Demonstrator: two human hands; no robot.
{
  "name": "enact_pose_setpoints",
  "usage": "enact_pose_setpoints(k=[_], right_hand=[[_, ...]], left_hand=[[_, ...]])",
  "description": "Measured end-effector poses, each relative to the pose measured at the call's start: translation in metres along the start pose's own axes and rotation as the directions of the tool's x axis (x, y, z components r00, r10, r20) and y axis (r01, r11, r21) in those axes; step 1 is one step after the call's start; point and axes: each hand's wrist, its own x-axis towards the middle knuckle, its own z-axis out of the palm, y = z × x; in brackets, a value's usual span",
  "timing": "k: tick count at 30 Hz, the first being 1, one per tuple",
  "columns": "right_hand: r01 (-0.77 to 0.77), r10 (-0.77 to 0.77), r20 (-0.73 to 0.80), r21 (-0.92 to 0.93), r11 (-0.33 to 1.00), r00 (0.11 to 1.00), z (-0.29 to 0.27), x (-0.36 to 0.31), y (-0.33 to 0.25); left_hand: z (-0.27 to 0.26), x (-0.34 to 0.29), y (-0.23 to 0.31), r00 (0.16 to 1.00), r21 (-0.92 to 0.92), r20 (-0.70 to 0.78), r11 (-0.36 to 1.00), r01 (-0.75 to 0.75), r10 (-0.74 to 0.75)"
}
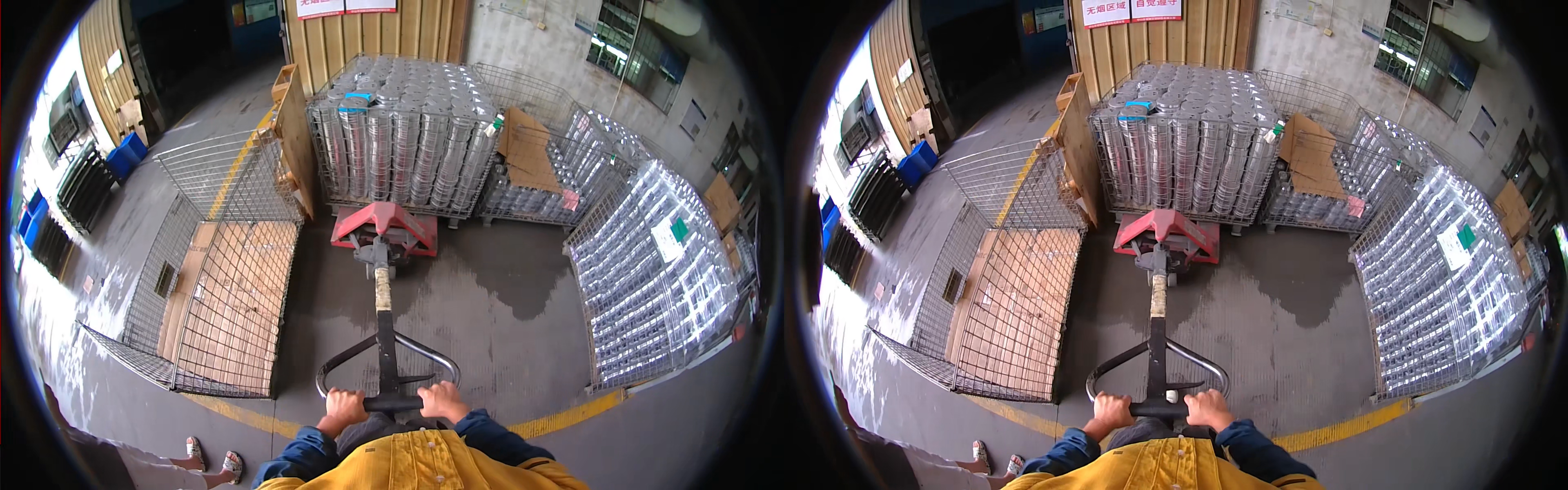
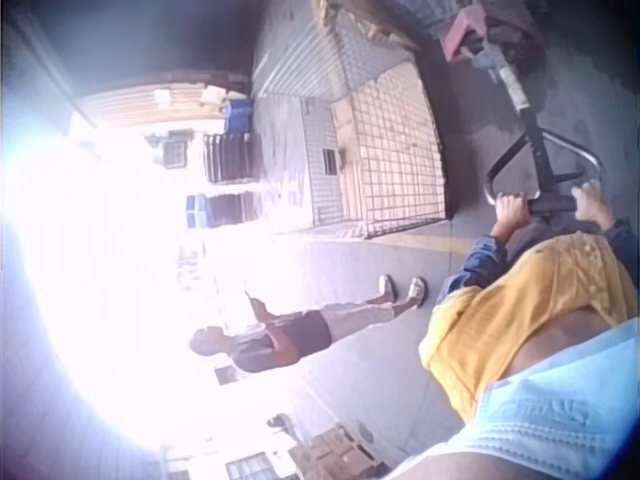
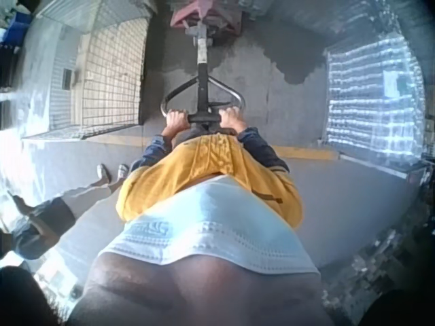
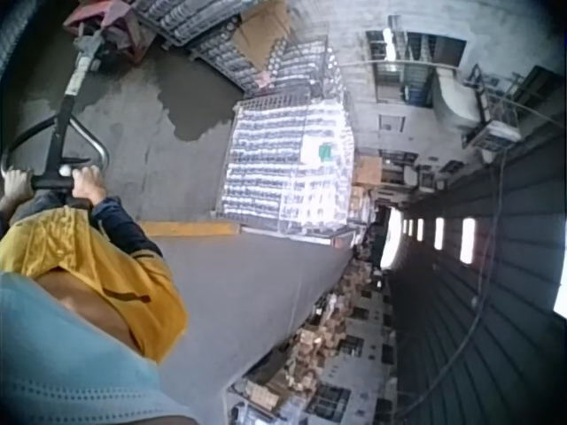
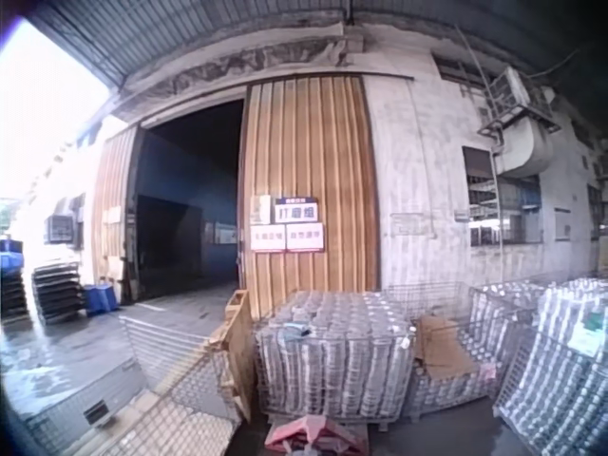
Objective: The person maneuvers a pallet jack to slide its forks beneath a wire container filled with metal parts, picks up a metal part, and pumps the pallet jack handle to lift and pull the container.
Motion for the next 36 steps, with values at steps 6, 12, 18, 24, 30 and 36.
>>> enact_pose_setpoints(k=[6,12,18,24,30,36], right_hand=[[-0.002,-0.006,-0.085,-0.096,0.995,0.996,-0.127,0.043,0.018],[-0.087,0.091,-0.185,0.028,0.996,0.979,-0.277,0.109,0.034],[0.027,-0.035,-0.289,-0.03,0.999,0.957,-0.169,0.073,0.037],[0.009,-0.019,-0.233,-0.043,0.999,0.972,0.007,-0.004,-0.006],[-0.024,0.024,-0.015,-0.032,0.999,1.0,-0.038,0.016,0.01],[0.049,-0.048,-0.244,-0.002,0.999,0.969,-0.213,0.099,0.059]], left_hand=[[-0.122,0.065,-0.011,0.999,0.109,0.007,0.993,0.048,-0.049],[-0.246,0.153,-0.029,0.947,0.059,-0.322,0.998,0.0,0.019],[-0.149,0.102,-0.029,0.936,0.071,-0.351,0.996,0.045,-0.018],[0.004,-0.006,0.002,0.988,-0.039,-0.153,0.999,0.012,-0.018],[-0.035,0.017,-0.011,0.998,-0.028,-0.031,0.998,-0.047,0.047],[-0.191,0.128,-0.024,0.973,-0.07,-0.232,0.998,-0.002,-0.015]])
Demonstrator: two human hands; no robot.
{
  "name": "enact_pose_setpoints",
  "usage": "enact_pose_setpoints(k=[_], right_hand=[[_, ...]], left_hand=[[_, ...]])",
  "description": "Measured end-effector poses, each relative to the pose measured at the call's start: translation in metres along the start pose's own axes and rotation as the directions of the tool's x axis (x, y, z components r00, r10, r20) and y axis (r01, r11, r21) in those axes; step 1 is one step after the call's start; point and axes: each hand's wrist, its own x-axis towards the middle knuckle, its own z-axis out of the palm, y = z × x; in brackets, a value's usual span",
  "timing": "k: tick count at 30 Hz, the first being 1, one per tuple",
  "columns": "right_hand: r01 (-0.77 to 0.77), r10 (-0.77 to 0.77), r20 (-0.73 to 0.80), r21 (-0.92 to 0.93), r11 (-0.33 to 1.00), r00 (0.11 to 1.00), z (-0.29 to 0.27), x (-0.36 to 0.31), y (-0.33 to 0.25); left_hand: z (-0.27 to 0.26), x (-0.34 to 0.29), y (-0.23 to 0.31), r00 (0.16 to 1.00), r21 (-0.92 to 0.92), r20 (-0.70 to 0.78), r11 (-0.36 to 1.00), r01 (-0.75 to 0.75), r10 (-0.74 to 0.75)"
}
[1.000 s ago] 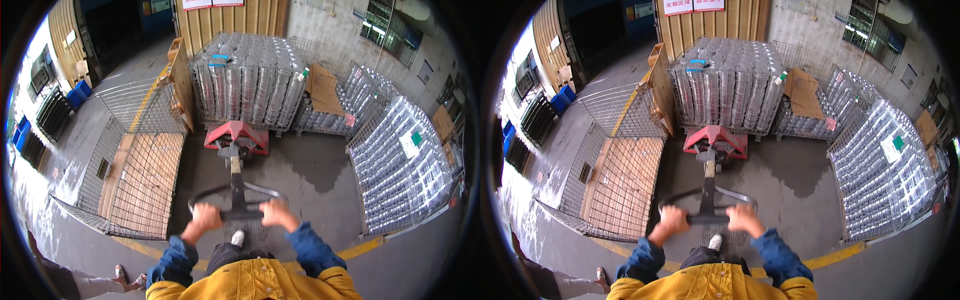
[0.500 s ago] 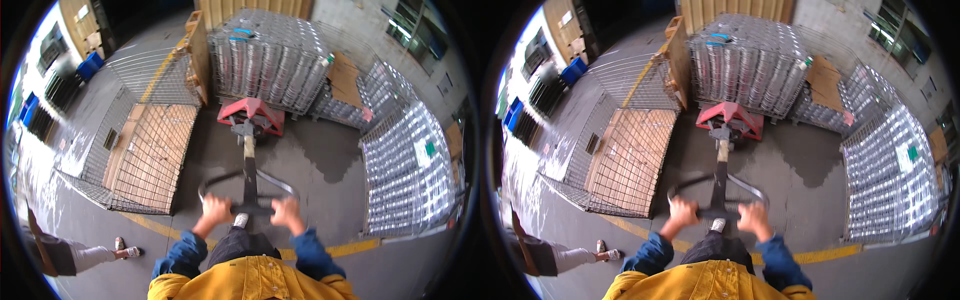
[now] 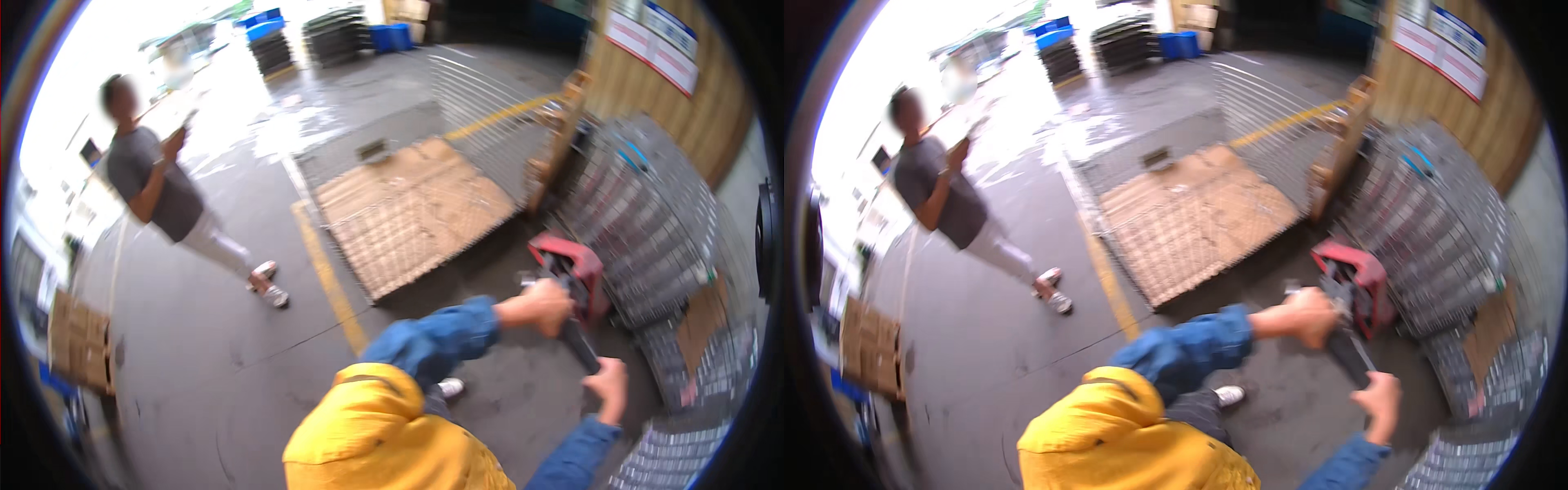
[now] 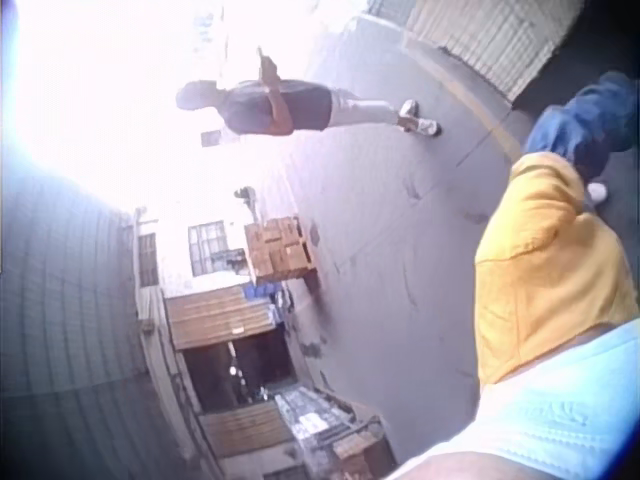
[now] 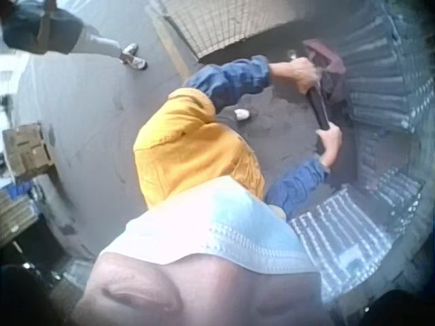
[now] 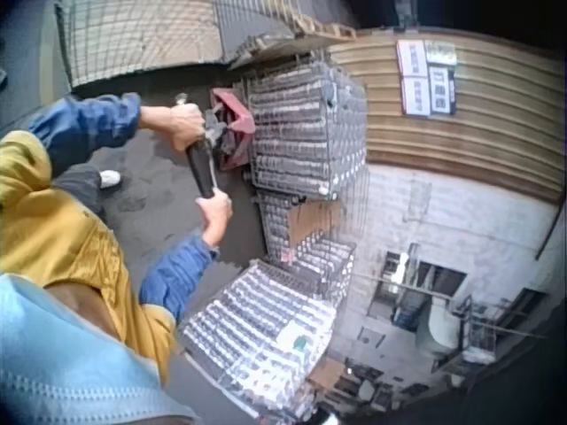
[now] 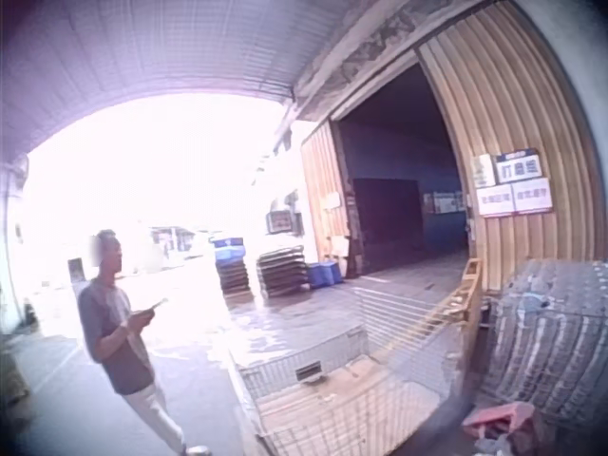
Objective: The person maneuvers a pallet jack to slide its forks beneath a wire container filled with metal parts, picks up a metal part, and pumps the pallet jack handle to lift and pull the container.
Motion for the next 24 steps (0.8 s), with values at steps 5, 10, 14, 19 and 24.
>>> enact_pose_setpoints(k=[5,10,14,19,24], right_hand=[[-0.165,0.101,0.175,0.404,0.9,0.979,-0.06,0.078,0.038],[-0.122,0.127,0.012,0.38,0.917,0.992,-0.027,0.073,0.065],[-0.105,0.108,0.013,0.372,0.922,0.994,-0.016,0.077,0.079],[-0.13,0.107,0.08,0.386,0.913,0.991,-0.02,0.085,0.087],[-0.157,0.153,0.04,0.388,0.908,0.987,-0.018,0.079,0.083]], left_hand=[[-0.059,0.064,-0.004,0.991,0.066,-0.132,0.998,0.001,0.008],[-0.04,0.057,-0.004,0.994,0.05,-0.105,0.999,0.008,-0.003],[-0.035,0.055,-0.003,0.997,0.057,-0.077,0.998,0.018,-0.014],[-0.037,0.055,-0.003,0.996,0.047,-0.084,0.999,0.024,-0.02],[-0.035,0.055,-0.003,0.996,0.074,-0.081,0.997,0.026,-0.02]])
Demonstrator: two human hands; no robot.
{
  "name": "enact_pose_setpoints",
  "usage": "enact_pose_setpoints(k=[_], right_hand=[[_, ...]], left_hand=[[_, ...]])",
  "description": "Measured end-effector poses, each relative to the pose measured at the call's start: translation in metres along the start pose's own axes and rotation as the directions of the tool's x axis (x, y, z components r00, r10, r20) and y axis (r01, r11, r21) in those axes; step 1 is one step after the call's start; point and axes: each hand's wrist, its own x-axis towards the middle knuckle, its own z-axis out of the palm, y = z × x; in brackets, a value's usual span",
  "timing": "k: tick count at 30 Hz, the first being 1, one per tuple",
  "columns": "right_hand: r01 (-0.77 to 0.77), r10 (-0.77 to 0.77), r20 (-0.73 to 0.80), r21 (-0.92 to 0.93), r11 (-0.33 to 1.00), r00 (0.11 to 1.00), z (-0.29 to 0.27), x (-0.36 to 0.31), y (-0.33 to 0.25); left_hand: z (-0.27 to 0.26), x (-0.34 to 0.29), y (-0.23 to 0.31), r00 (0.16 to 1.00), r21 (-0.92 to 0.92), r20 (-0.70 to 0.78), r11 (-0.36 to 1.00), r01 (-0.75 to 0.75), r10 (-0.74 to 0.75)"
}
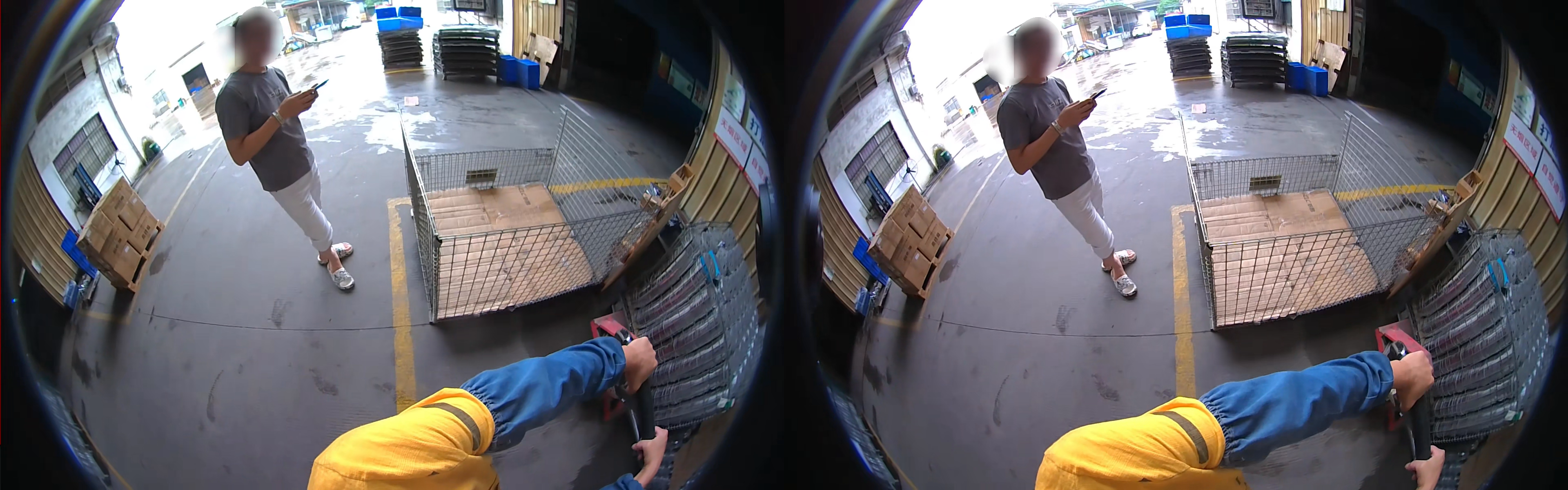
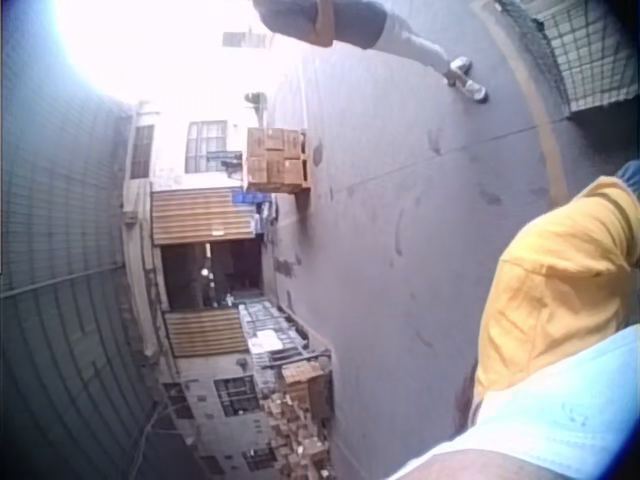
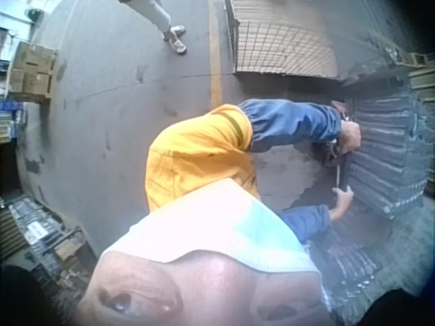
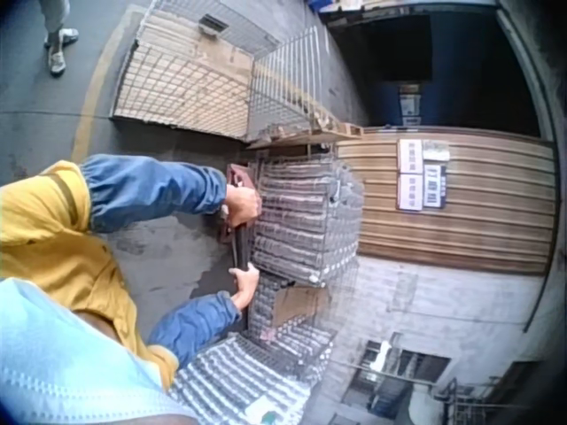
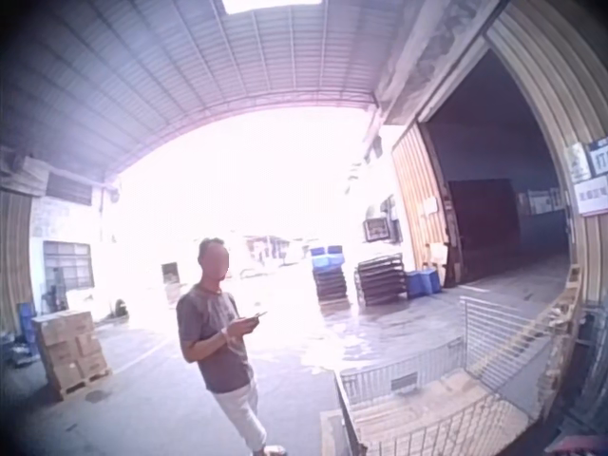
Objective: The person maneuvers a pallet jack to slide its forks beneath a wire container filled with metal parts, picks up a metal part, and pumps the pallet jack handle to lift and pull the container.
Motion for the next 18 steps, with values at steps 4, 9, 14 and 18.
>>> enact_pose_setpoints(k=[4,9,14,18], right_hand=[[-0.012,0.012,0.011,-0.017,1.0,1.0,0.0005,-0.0011,-0.0038],[-0.023,0.023,0.028,-0.026,0.999,0.999,-0.0021,-0.0017,-0.0062],[-0.003,0.005,0.047,-0.038,0.999,0.999,-0.0037,-0.0047,-0.0069],[0.0,0.001,0.042,-0.025,1.0,0.999,-0.0033,-0.0058,-0.0049]], left_hand=[[0.0001,0.0014,-0.0005,1.0,-0.003,-0.012,1.0,-0.01,0.01],[-0.0001,0.0007,-0.0012,1.0,-0.007,0.013,1.0,-0.002,0.002],[-0.0029,-0.0023,-0.0012,1.0,-0.021,-0.006,1.0,-0.011,0.011],[-0.003,-0.002,-0.0009,1.0,-0.018,0.011,1.0,-0.013,0.013]])
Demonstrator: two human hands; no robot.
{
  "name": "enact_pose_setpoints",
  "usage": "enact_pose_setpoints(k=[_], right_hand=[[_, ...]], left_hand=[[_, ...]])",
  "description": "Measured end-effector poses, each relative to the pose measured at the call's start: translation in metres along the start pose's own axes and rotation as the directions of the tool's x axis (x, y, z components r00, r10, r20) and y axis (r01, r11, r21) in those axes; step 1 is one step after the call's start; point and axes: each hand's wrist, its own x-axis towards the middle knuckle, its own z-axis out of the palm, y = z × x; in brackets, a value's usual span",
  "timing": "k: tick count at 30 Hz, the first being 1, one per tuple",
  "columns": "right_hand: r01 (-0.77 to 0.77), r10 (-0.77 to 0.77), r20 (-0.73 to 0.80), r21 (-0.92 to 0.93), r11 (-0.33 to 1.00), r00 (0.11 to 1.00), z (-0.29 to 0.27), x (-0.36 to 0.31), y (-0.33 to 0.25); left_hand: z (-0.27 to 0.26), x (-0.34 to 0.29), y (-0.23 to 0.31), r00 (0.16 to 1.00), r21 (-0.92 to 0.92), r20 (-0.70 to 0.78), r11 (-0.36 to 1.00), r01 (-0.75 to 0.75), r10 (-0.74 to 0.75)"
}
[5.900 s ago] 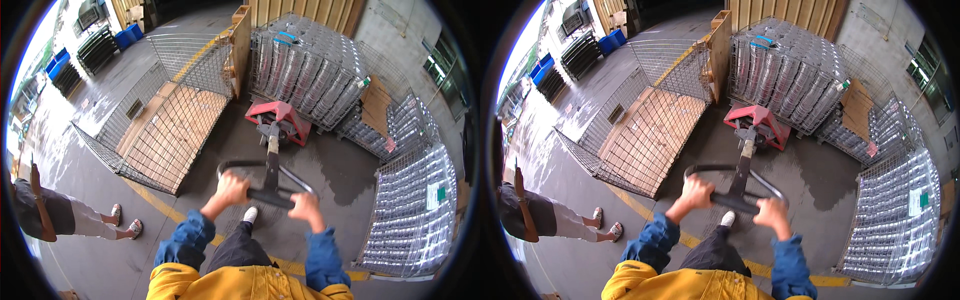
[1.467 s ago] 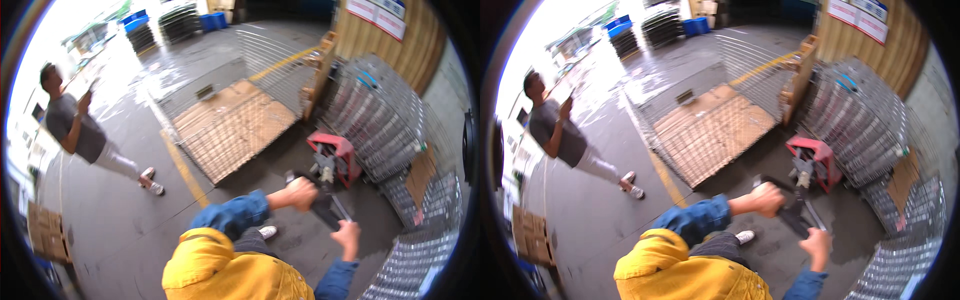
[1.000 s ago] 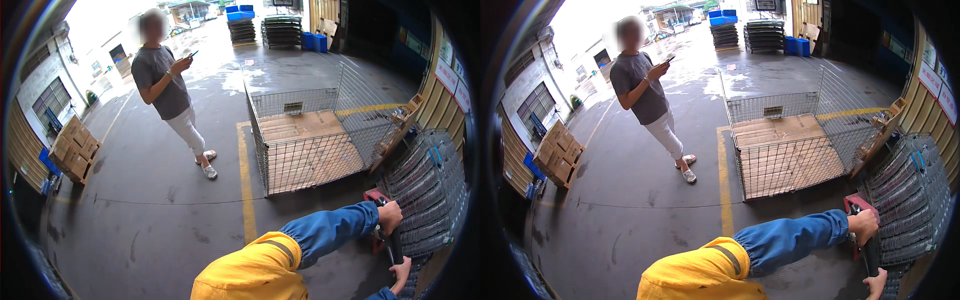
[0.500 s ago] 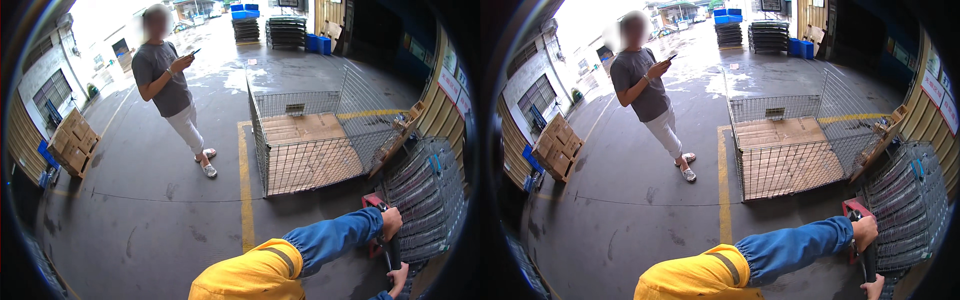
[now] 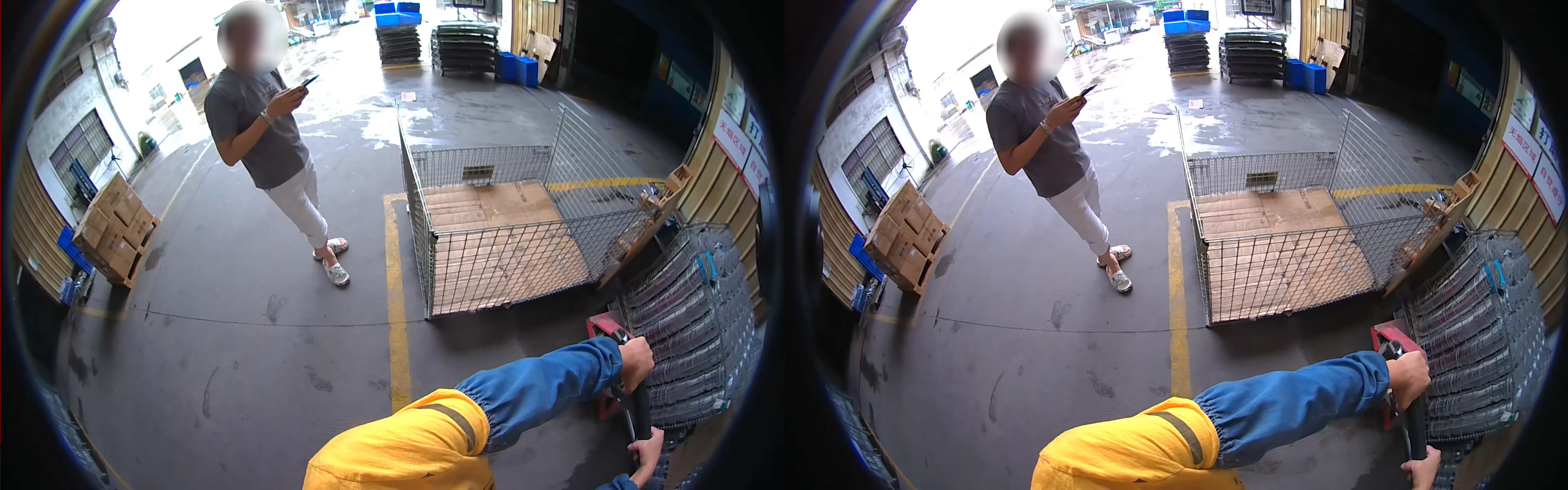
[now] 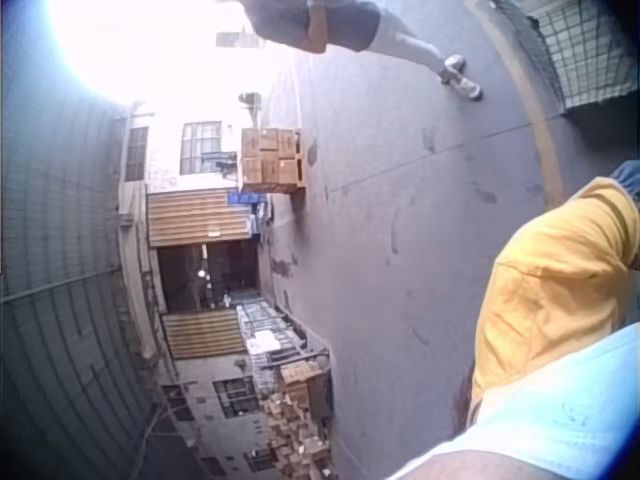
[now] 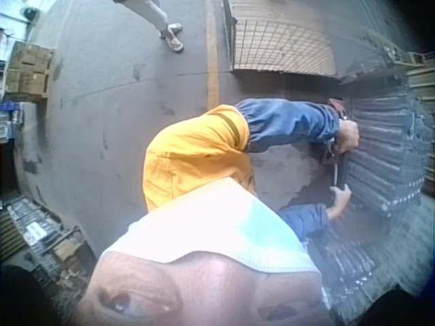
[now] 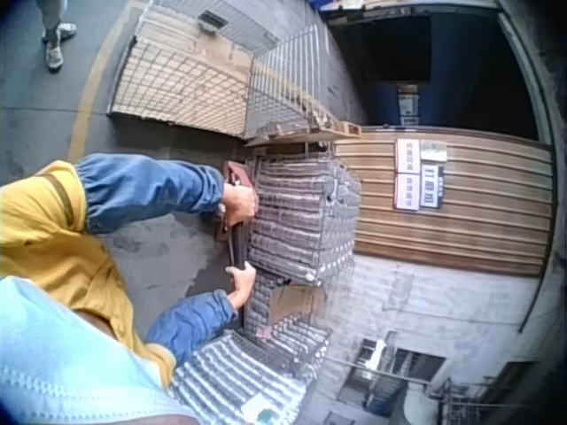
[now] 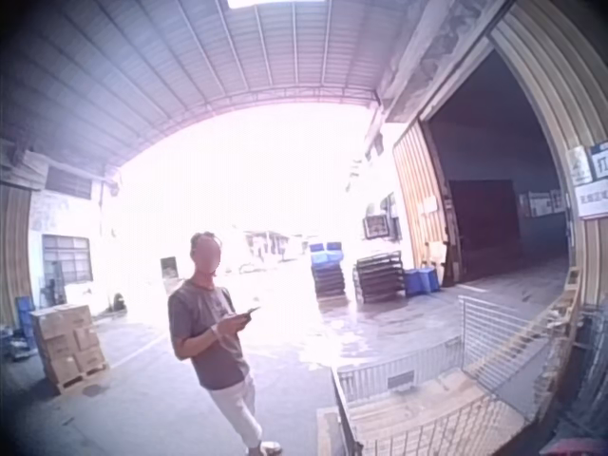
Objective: The person maneuvers a pallet jack to slide its forks beneath a wire container filled with metal parts, picks up a metal part, and pumps the pallet jack handle to lift and pull the container.
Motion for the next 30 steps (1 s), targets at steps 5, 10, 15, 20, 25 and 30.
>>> enact_pose_setpoints(k=[5,10,15,20,25,30], right_hand=[[0.015,-0.015,0.01,0.022,1.0,1.0,0.0,0.002,-0.001],[0.015,-0.016,0.008,0.026,1.0,1.0,0.0,0.003,-0.004],[0.018,-0.02,0.048,0.036,0.999,0.999,0.0,0.009,0.011],[0.011,-0.011,0.006,0.052,0.999,1.0,0.004,0.0,-0.011],[0.227,-0.209,-0.087,0.325,0.918,0.974,0.01,-0.055,-0.076],[0.175,-0.175,0.019,0.013,0.984,0.984,-0.003,-0.061,-0.089]], left_hand=[[0.002,0.002,0.0,1.0,0.011,0.0,1.0,0.011,-0.011],[0.0,0.001,0.0,1.0,0.011,0.002,1.0,0.016,-0.016],[0.005,0.007,0.0,1.0,0.025,0.008,1.0,0.019,-0.02],[-0.009,-0.009,-0.001,1.0,0.008,0.023,1.0,0.004,-0.005],[-0.05,-0.037,0.048,0.998,0.019,-0.062,1.0,-0.003,0.005],[-0.04,-0.03,0.017,0.998,0.021,0.01,0.998,0.061,-0.061]])
